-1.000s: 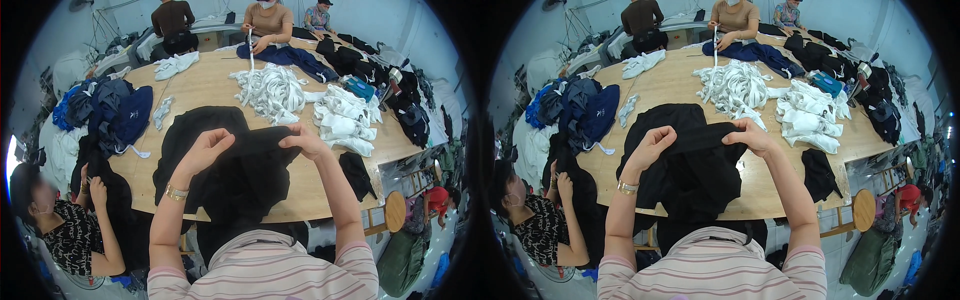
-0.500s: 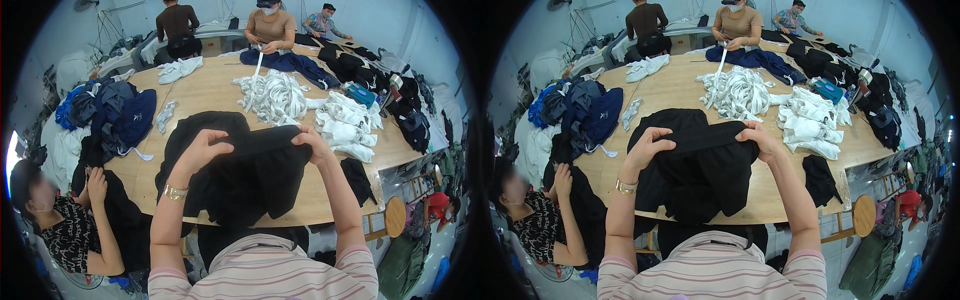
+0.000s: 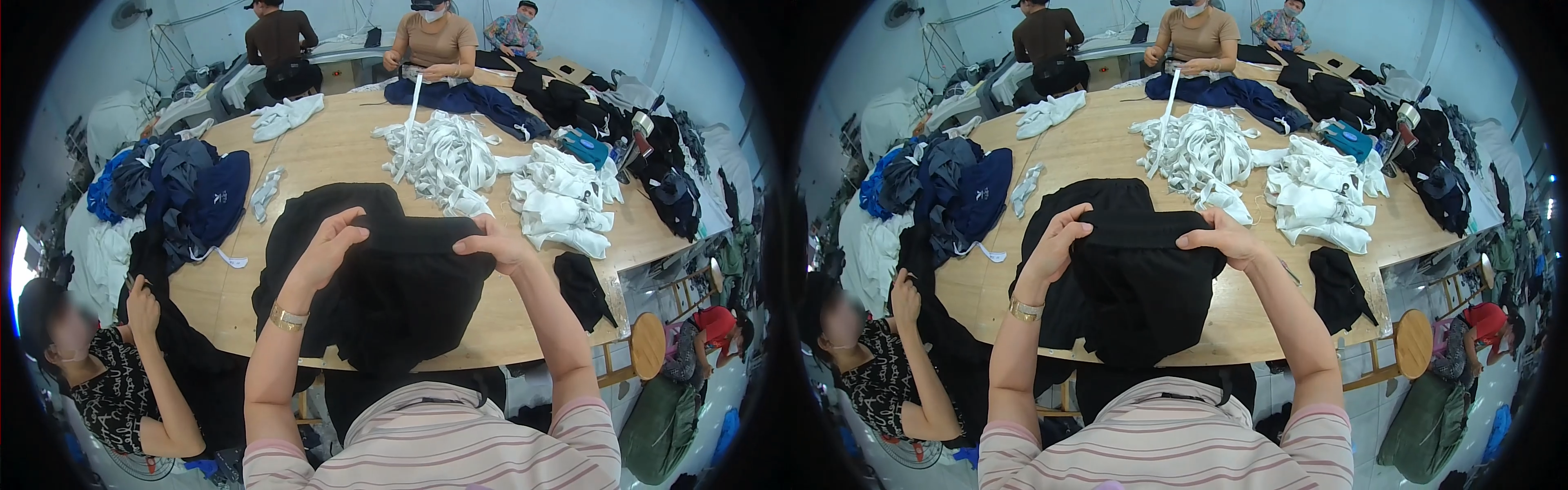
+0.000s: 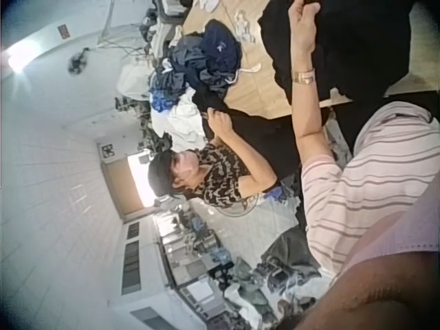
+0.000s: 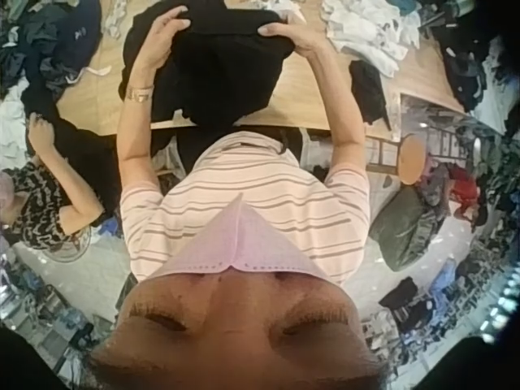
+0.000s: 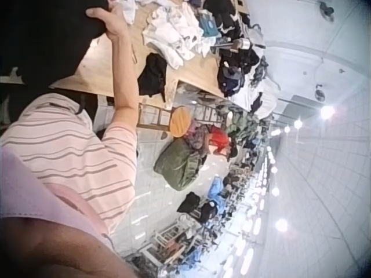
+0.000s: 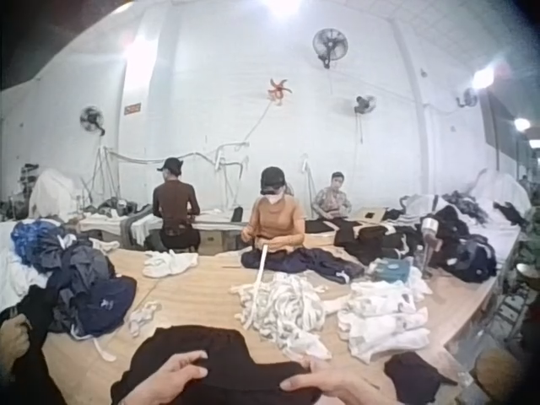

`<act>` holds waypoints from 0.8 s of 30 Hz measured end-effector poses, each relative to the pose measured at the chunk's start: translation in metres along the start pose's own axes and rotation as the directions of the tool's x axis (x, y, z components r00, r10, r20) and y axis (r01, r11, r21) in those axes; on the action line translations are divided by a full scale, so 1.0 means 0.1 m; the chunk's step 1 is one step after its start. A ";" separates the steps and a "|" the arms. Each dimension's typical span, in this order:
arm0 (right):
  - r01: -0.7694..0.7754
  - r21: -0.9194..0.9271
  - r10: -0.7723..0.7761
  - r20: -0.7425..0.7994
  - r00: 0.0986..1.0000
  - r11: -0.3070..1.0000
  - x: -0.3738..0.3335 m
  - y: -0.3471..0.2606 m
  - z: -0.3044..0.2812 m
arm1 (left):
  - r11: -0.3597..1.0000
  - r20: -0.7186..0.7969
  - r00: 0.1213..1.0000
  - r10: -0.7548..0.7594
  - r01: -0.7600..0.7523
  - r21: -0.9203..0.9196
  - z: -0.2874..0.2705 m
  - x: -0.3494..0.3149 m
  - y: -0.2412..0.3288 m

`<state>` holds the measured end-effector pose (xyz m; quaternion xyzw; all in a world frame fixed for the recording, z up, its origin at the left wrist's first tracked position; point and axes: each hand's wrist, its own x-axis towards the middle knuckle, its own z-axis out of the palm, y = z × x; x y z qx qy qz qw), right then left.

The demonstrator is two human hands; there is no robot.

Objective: The recorder uses scissors to trim excess threads from black garments on a large work table.

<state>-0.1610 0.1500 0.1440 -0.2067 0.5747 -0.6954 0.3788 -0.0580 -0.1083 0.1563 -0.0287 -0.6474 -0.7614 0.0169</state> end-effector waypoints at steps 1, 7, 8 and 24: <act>0.016 -0.034 -0.016 0.008 1.000 0.999 0.00 -0.01 0.01 | 1.000 0.003 1.000 -0.002 0.002 0.002 -0.03 0.01 -0.01; 0.009 -0.018 -0.009 -0.024 1.000 1.000 -0.01 -0.05 0.01 | 0.996 0.157 0.986 0.050 -0.061 0.070 -0.11 0.03 -0.02; 0.010 -0.016 -0.010 -0.026 1.000 1.000 0.00 -0.03 -0.01 | 0.993 0.130 0.990 0.048 -0.061 0.101 -0.09 0.02 0.00; -0.070 0.153 0.072 -0.009 0.997 0.986 0.14 0.20 -0.06 | 0.935 -0.005 1.000 -0.017 0.018 0.354 -0.03 0.07 -0.19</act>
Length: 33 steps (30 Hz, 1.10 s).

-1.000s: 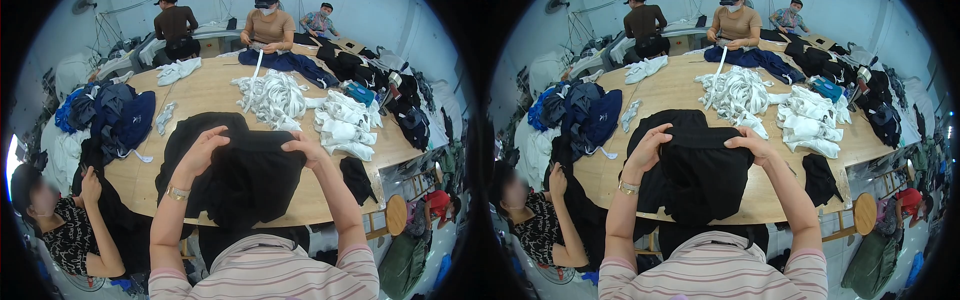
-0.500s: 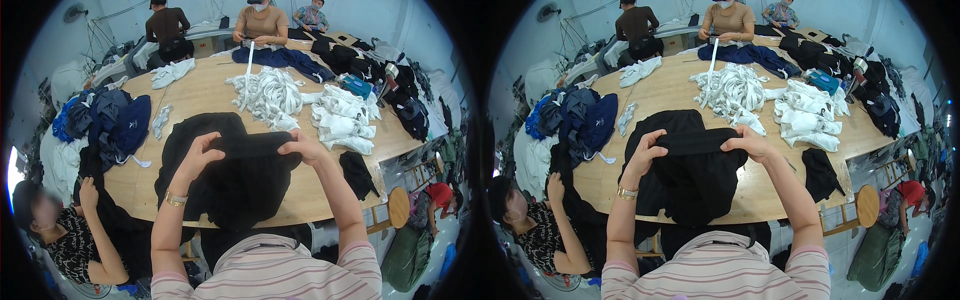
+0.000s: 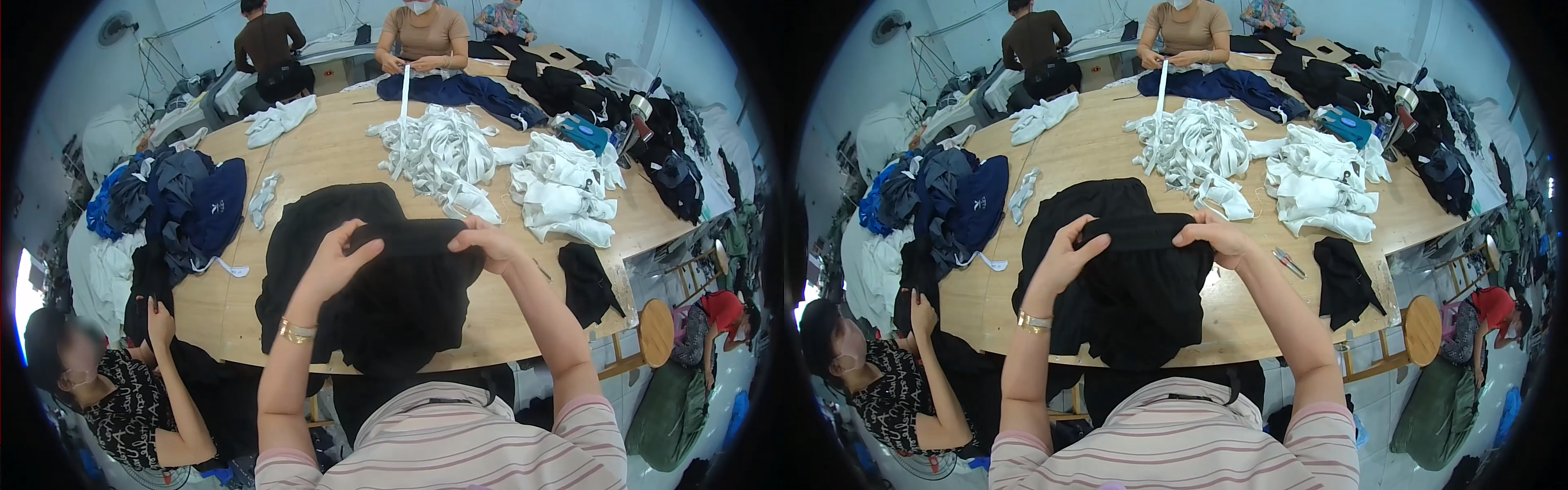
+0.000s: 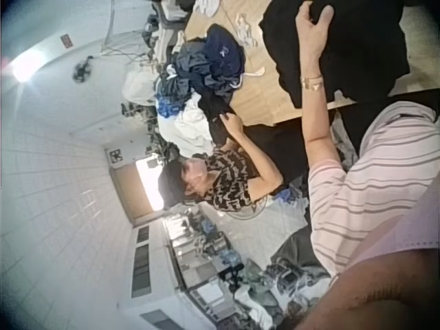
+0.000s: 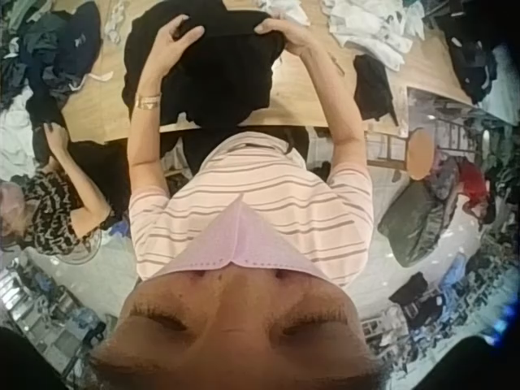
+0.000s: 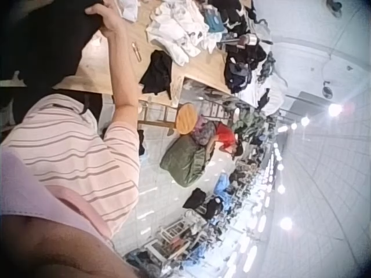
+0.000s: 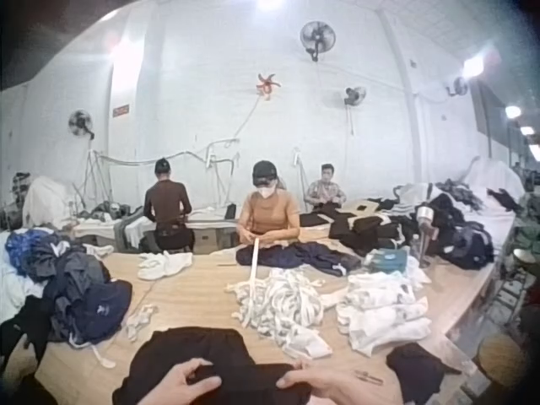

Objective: The recorder uses scissors to trim excess threads from black garments on a large work table.

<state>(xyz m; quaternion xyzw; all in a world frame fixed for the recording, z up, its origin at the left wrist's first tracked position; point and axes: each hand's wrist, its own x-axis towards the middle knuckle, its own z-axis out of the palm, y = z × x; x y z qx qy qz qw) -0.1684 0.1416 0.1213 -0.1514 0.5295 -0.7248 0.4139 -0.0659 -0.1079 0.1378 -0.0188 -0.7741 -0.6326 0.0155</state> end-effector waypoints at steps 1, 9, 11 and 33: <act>-0.034 0.067 0.038 -0.064 0.997 0.997 0.06 0.06 0.00 | 0.872 -0.257 0.933 0.252 -0.104 0.478 0.13 0.00 -0.04; -0.101 0.434 0.187 -0.160 0.969 0.895 0.16 0.53 -0.22 | 0.974 -0.281 0.955 -0.100 0.152 0.168 0.89 -0.20 -0.62; -0.095 0.439 0.179 -0.153 0.972 0.893 0.14 0.58 -0.23 | 0.990 -0.305 0.948 -0.091 0.120 0.080 1.00 -0.19 -0.91; 0.088 0.461 -0.115 0.031 0.993 0.883 0.04 0.94 0.17 | 0.959 0.509 0.851 -0.132 -0.020 0.283 0.79 0.65 0.28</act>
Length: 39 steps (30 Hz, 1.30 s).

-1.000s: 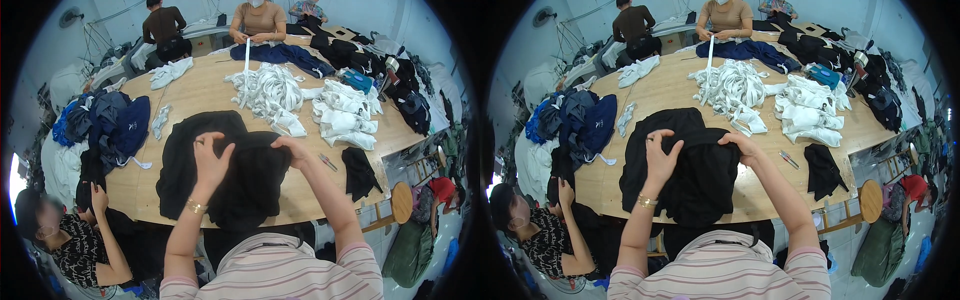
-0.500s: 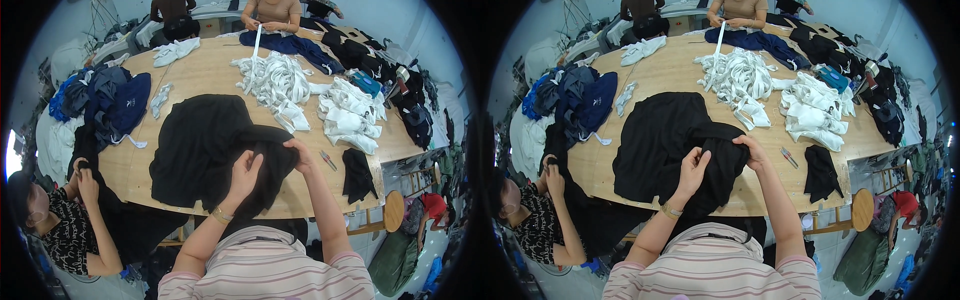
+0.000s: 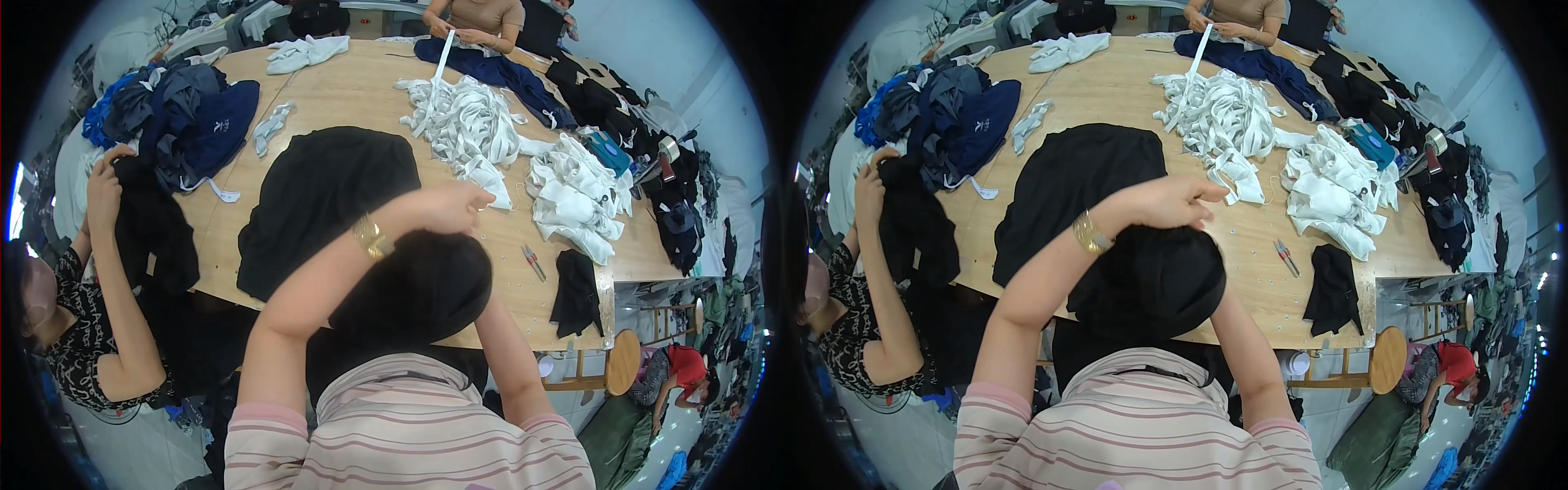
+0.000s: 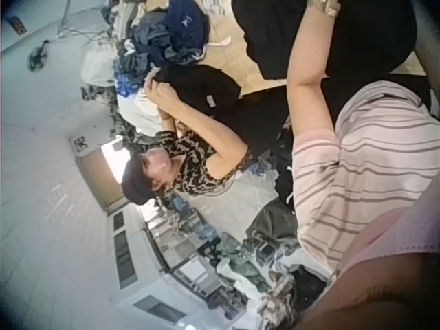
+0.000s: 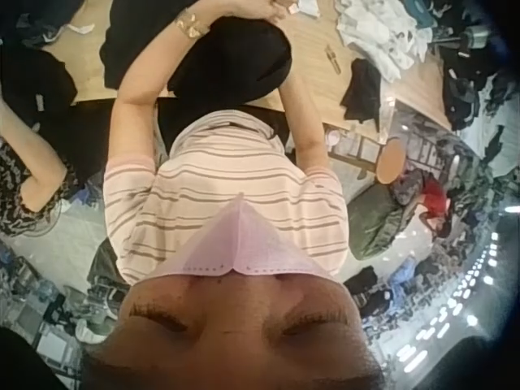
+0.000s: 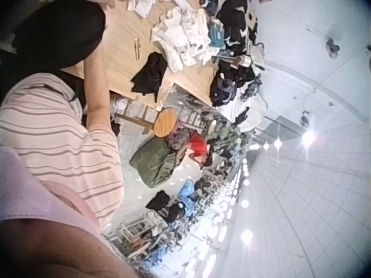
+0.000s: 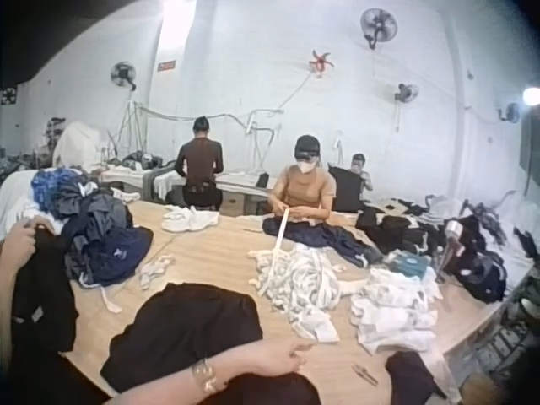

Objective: The recorder uses scissors to trim excess threads from black garments on a large work table.

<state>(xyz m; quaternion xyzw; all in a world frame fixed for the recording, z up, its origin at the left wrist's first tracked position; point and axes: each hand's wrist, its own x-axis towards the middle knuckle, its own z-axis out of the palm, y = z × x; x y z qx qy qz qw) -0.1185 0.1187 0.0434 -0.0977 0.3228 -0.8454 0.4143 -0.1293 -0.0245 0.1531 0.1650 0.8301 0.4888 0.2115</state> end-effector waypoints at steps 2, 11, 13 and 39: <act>0.010 -0.083 -0.007 0.034 0.999 0.997 0.01 0.01 0.08 | 0.941 -0.120 0.934 0.338 -0.330 0.080 -0.08 0.11 -0.28; 0.150 -0.407 -0.106 0.129 0.986 0.901 0.06 -0.07 0.17 | 0.910 -0.585 0.785 0.203 0.069 0.409 0.30 -0.61 0.03; 0.168 -0.473 -0.108 0.152 0.982 0.865 0.05 -0.08 0.22 | 0.921 -0.596 0.758 0.264 -0.015 0.389 0.39 -0.67 -0.06; -0.175 -0.134 0.187 0.081 0.979 0.975 0.03 0.06 -0.30 | 0.955 -0.366 0.926 0.093 -0.188 -0.232 0.42 -0.69 -0.28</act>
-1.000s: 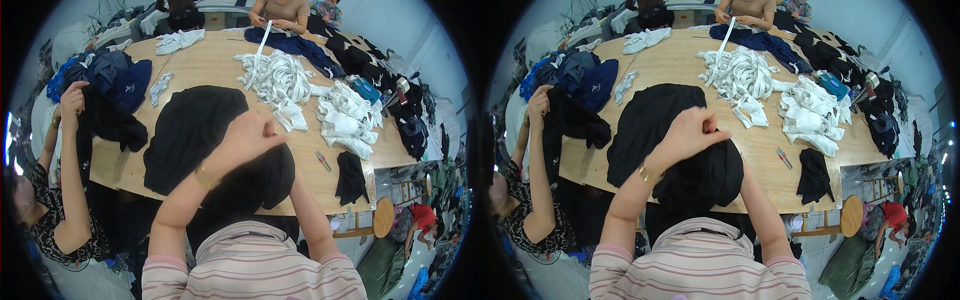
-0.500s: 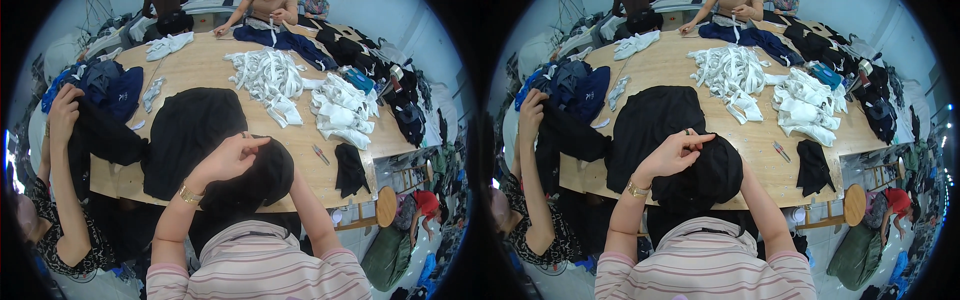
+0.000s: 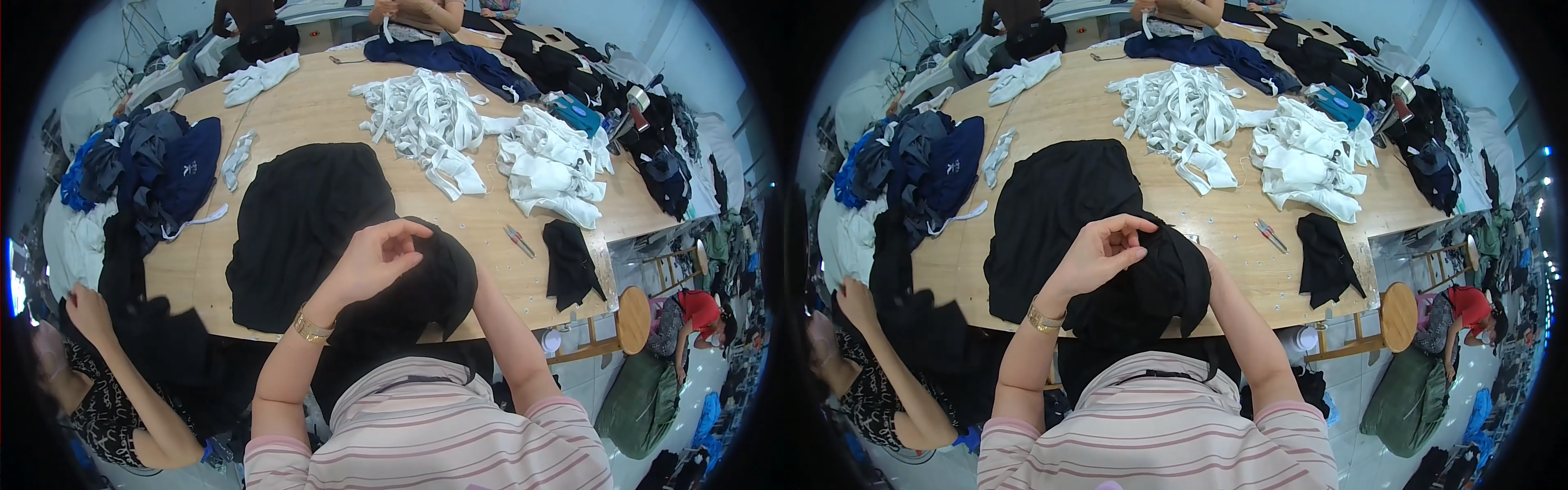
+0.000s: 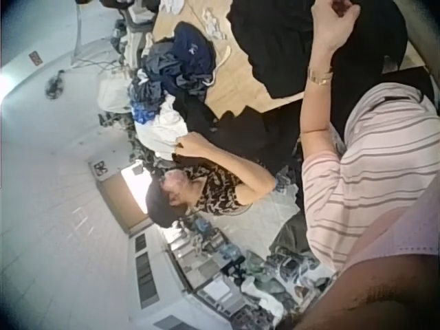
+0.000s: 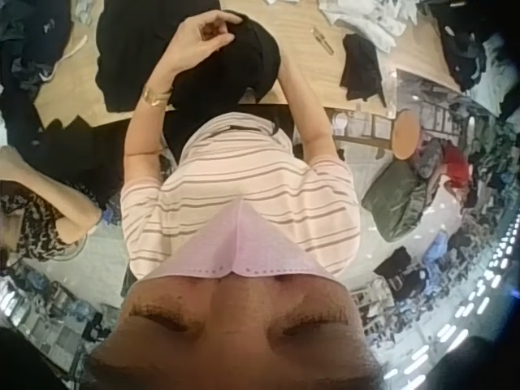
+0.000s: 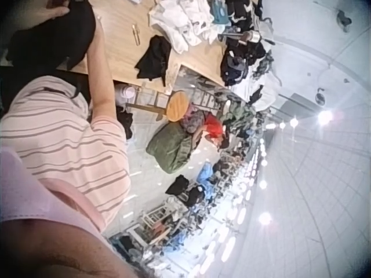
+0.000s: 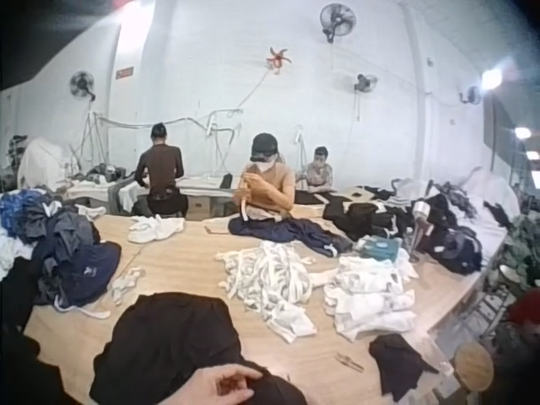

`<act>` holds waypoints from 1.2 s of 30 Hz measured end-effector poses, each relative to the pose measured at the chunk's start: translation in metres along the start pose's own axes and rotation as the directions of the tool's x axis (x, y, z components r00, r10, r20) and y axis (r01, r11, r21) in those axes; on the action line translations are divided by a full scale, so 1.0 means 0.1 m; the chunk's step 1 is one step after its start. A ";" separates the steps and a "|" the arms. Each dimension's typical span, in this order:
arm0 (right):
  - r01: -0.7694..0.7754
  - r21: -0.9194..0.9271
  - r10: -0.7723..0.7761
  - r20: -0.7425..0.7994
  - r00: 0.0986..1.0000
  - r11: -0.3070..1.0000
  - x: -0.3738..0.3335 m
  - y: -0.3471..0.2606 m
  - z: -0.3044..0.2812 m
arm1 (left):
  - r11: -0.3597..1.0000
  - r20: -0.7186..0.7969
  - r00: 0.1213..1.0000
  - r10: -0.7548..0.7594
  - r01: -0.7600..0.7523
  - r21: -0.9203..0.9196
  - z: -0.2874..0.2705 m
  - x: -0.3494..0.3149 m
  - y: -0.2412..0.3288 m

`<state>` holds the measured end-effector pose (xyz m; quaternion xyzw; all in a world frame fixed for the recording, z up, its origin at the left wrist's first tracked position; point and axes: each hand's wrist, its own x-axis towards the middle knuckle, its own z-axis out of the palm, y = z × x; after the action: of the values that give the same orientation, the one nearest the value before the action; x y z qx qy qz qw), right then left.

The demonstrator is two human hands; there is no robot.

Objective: The recorder uses scissors to trim excess threads from black garments on a large work table.

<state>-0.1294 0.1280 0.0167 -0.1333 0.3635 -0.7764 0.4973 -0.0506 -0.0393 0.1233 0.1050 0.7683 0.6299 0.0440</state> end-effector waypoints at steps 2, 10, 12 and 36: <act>-0.001 0.025 0.001 -0.002 1.000 1.000 0.02 0.07 -0.08 | 1.000 0.024 1.000 0.000 0.000 -0.017 0.01 0.00 -0.01; 0.013 -0.068 -0.007 0.082 0.997 0.998 0.03 0.06 -0.11 | 0.960 0.078 0.986 0.146 -0.160 0.229 0.07 -0.03 0.08; 0.042 -0.224 -0.007 0.155 0.988 0.974 -0.02 0.03 -0.09 | 0.960 0.108 0.984 0.142 -0.163 0.226 0.07 -0.03 0.11; 0.065 0.414 -0.139 0.152 0.979 0.908 -0.23 -0.05 -0.26 | 0.955 0.108 0.982 0.155 -0.177 0.239 0.19 -0.09 0.26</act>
<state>-0.1368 0.1601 0.0054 -0.1145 0.1404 -0.8450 0.5031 -0.0348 -0.0180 0.1446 0.2018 0.8267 0.5252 0.0112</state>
